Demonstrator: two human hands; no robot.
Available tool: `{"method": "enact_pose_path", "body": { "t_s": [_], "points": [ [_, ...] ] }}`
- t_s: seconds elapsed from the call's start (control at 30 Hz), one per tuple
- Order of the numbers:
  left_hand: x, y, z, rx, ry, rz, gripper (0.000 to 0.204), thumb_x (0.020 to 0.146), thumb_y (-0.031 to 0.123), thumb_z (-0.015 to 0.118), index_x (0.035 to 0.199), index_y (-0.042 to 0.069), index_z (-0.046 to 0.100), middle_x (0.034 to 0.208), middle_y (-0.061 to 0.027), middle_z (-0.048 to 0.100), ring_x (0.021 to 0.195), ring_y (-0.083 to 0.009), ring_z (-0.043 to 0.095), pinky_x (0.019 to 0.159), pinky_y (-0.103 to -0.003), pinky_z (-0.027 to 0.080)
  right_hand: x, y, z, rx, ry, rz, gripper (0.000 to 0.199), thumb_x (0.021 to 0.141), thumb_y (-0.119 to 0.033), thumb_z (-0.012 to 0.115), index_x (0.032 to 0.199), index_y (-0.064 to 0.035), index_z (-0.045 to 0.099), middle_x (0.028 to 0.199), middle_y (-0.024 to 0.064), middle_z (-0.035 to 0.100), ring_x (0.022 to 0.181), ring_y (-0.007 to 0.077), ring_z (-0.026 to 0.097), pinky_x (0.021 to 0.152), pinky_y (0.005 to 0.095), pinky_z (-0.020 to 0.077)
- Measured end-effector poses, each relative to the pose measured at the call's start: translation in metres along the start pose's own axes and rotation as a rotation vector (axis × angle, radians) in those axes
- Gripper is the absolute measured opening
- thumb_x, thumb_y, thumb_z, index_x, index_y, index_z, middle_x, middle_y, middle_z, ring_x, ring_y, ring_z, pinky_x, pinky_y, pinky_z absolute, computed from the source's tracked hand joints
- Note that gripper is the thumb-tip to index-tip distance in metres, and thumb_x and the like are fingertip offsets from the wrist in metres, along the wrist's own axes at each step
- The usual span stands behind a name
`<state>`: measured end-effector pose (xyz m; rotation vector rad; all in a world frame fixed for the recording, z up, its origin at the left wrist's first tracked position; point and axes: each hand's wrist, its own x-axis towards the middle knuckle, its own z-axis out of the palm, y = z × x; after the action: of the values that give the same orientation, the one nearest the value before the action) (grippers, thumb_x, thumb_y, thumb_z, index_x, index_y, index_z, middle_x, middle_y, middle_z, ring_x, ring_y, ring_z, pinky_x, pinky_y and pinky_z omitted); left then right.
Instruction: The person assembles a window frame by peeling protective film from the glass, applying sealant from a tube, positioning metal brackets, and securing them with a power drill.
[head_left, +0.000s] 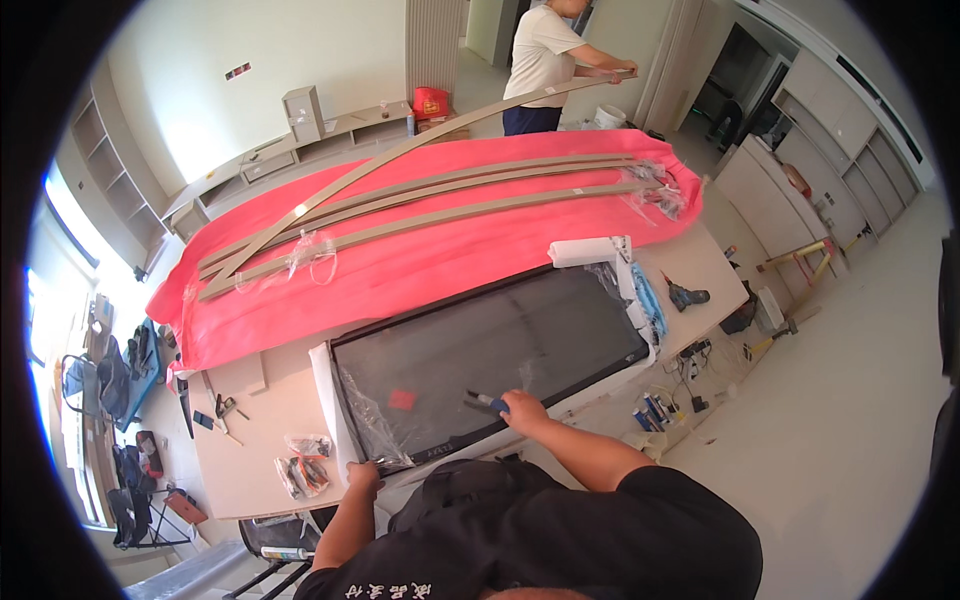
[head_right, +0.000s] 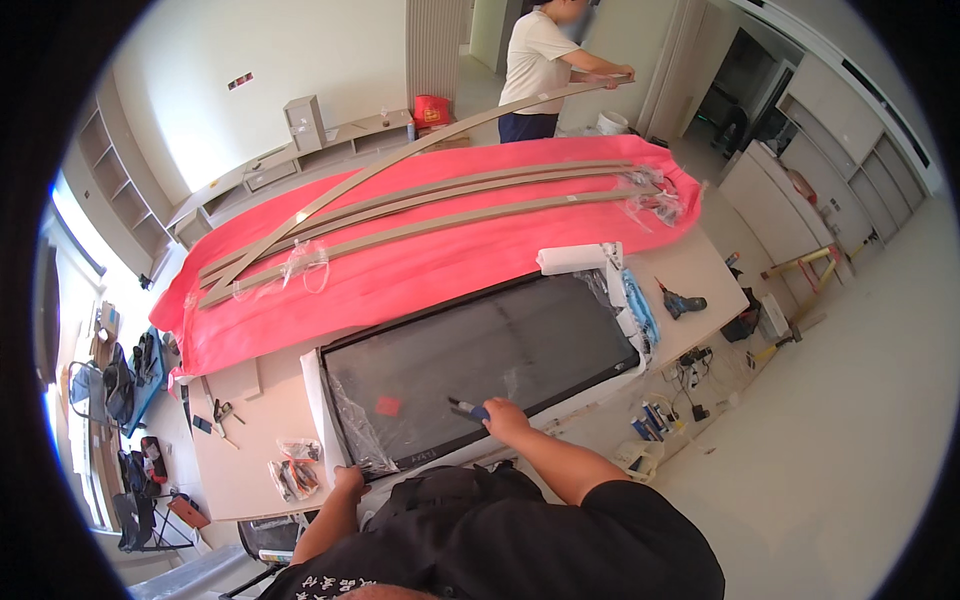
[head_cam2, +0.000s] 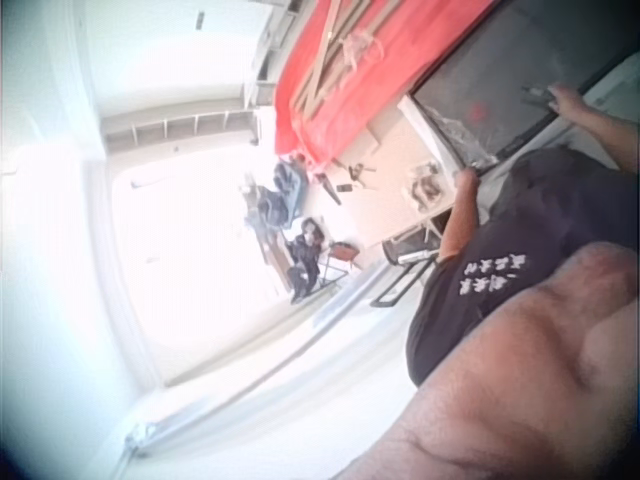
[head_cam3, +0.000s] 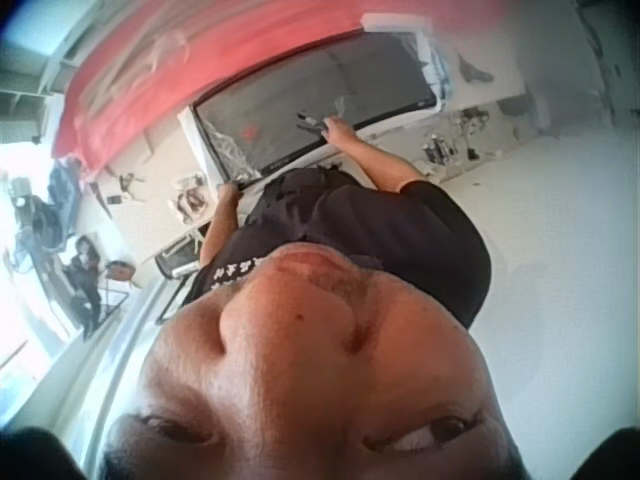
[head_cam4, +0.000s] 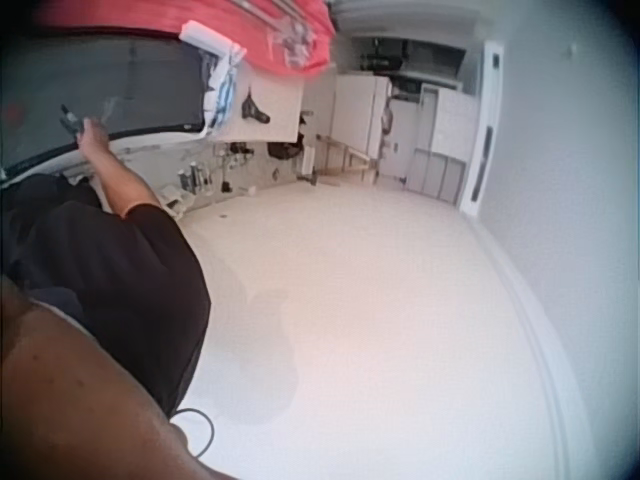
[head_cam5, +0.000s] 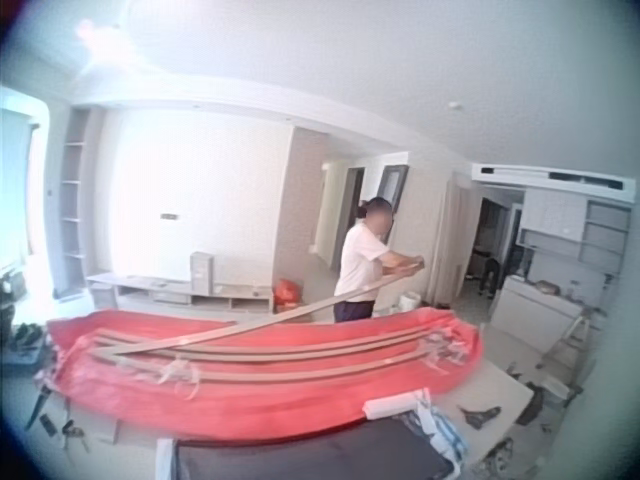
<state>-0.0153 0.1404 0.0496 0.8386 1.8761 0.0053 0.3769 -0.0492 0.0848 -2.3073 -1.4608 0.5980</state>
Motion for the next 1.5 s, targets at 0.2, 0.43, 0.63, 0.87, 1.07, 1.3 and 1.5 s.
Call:
{"method": "enact_pose_path", "body": {
  "t_s": [0.2,0.43,0.63,0.87,1.07,1.3,1.5],
  "points": [
    [0.007,-0.004,-0.014,0.02,-0.173,0.064,0.049,0.093,0.013,0.055,0.134,-0.003,0.035,0.126,-0.0279,0.052,0.098,-0.045,0.065,0.063,-0.051,0.066,-0.015,-0.008,0.001,-0.174,-0.143,-0.118,0.031,0.077,-0.021,0.081,0.101,-0.0083,0.067,0.112,0.0097,0.065,0.115,0.0332,0.058,0.096,0.0472,0.0495],
    [0.031,-0.019,-0.008,-0.059,-0.207,0.148,0.046,0.094,0.011,0.05,0.137,0.0,0.035,0.128,-0.0243,0.048,0.107,-0.039,0.062,0.071,-0.046,0.068,-0.014,-0.007,0.013,-0.372,-0.166,-0.257,0.013,0.086,-0.018,0.062,0.097,-0.0125,0.067,0.11,0.0056,0.063,0.114,0.0272,0.058,0.096,0.0416,0.047],
    [0.045,-0.048,-0.02,-0.195,-0.256,0.247,0.045,0.094,0.008,0.052,0.137,0.004,0.038,0.124,-0.0205,0.051,0.108,-0.0342,0.06,0.076,-0.047,0.067,0.005,-0.004,0.027,-0.374,-0.222,-0.391,0.015,0.088,-0.017,0.057,0.099,-0.0113,0.066,0.108,0.0063,0.062,0.11,0.0276,0.06,0.09,0.0426,0.0532],
    [0.037,-0.056,-0.02,-0.291,-0.237,0.23,0.044,0.091,0.011,0.061,0.132,0.005,0.046,0.116,-0.0168,0.058,0.101,-0.0275,0.061,0.071,-0.04,0.062,0.01,0.002,0.016,-0.383,-0.33,-0.476,0.018,0.083,-0.014,0.064,0.1,-0.0108,0.065,0.109,0.0068,0.062,0.111,0.0299,0.06,0.088,0.0437,0.0551],
    [0.045,-0.082,-0.042,-0.378,-0.179,0.304,0.024,0.089,0.007,0.064,0.11,0.008,0.053,0.097,-0.0082,0.059,0.086,-0.0211,0.061,0.065,-0.038,0.058,0.019,-0.012,0.008,-0.374,-0.354,-0.486,0.019,0.081,-0.012,0.066,0.1,-0.011,0.065,0.109,0.0077,0.063,0.111,0.0308,0.061,0.088,0.0454,0.0545],
    [0.002,-0.135,-0.063,-0.357,-0.016,0.355,0.022,0.085,0.006,0.067,0.106,0.005,0.06,0.086,-0.0057,0.062,0.07,-0.0155,0.06,0.056,-0.031,0.053,0.015,-0.002,0.01,-0.359,-0.345,-0.457,0.02,0.08,-0.01,0.067,0.1,-0.011,0.066,0.107,0.0083,0.063,0.108,0.0315,0.061,0.089,0.0453,0.0538],
    [0.003,-0.243,-0.087,0.134,0.221,0.361,0.043,0.078,0.013,0.078,0.117,0.001,0.062,0.089,-0.0107,0.069,0.074,-0.0245,0.068,0.069,-0.038,0.056,0.009,0.0,0.014,-0.271,-0.244,-0.422,0.021,0.077,-0.011,0.07,0.098,-0.0118,0.067,0.105,0.0081,0.063,0.108,0.032,0.06,0.091,0.0454,0.0521]
  ]
}}
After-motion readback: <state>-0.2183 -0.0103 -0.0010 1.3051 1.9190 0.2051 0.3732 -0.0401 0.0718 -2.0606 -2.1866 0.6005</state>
